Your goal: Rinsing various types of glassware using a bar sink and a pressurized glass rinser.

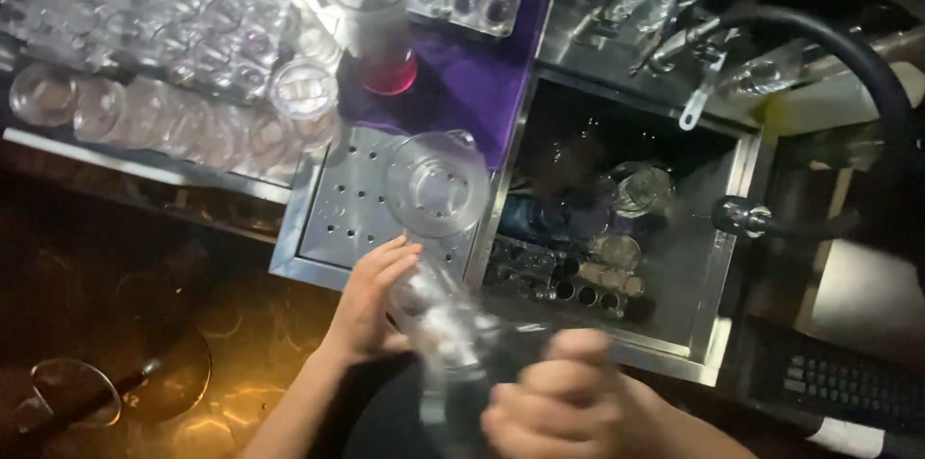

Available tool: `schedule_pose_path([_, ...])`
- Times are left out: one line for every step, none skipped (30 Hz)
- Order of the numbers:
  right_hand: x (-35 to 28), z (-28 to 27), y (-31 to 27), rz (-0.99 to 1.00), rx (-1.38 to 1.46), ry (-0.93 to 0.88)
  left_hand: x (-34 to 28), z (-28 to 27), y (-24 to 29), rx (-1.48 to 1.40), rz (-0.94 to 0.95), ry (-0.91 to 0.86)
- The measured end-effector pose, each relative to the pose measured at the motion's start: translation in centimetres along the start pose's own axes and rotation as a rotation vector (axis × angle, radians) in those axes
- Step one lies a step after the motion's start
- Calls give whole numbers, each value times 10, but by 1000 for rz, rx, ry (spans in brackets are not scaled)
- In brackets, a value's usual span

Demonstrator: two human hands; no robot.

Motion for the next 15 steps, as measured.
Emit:
schedule_pose_path([37, 3, 4, -85, 33, -51, -7, -3, -10, 26, 9, 147])
schedule_pose_path([74, 6, 8, -169, 67, -104, -13, -6, -19, 53, 17, 293])
schedule_pose_path([89, 17, 13, -176, 65, -104, -21, -9, -24, 55, 20, 300])
schedule_pose_path([103, 26, 19, -182, 55, -23, -29, -13, -31, 83, -81, 362])
schedule_pose_path([117, 34, 22, -182, 46, 57, -39, -15, -37, 107, -185, 420])
schedule_pose_path([114, 40, 19, -184, 46, 54, -40, -13, -37, 105, -185, 422])
schedule_pose_path([113, 48, 20, -153, -5, 70, -38, -18, -42, 35, -263, 496])
schedule_pose_path([112, 54, 21, -123, -55, 87, -35, -23, -47, -38, -341, 569])
schedule_pose_path([101, 58, 24, -123, -68, 98, -30, -32, -56, -29, -326, 566])
schedule_pose_path([89, 60, 29, -44, -24, 193, -23, -40, -64, 137, -323, 526])
schedule_pose_path([72, 59, 34, 44, 15, 276, -15, -40, -71, 289, -319, 477])
schedule_pose_path([38, 75, 43, 51, -2, 276, -9, -41, -74, 283, -304, 467])
schedule_pose_path([0, 88, 53, 167, 53, 407, -3, -40, -77, 299, -331, 516])
schedule_pose_path([-39, 101, 64, 282, 109, 538, 3, -38, -80, 314, -358, 566])
schedule_pose_path([-57, 104, 70, 291, 100, 538, 20, -38, -71, 309, -354, 555])
Point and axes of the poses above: each hand's wrist, its own x-axis towards the middle knuckle, its own z-axis out of the palm, y = z × x, the point moved 2 cm from there along x, towards the middle knuckle, and after that the axes turned 10 degrees about -z, right-handed, at the moved point
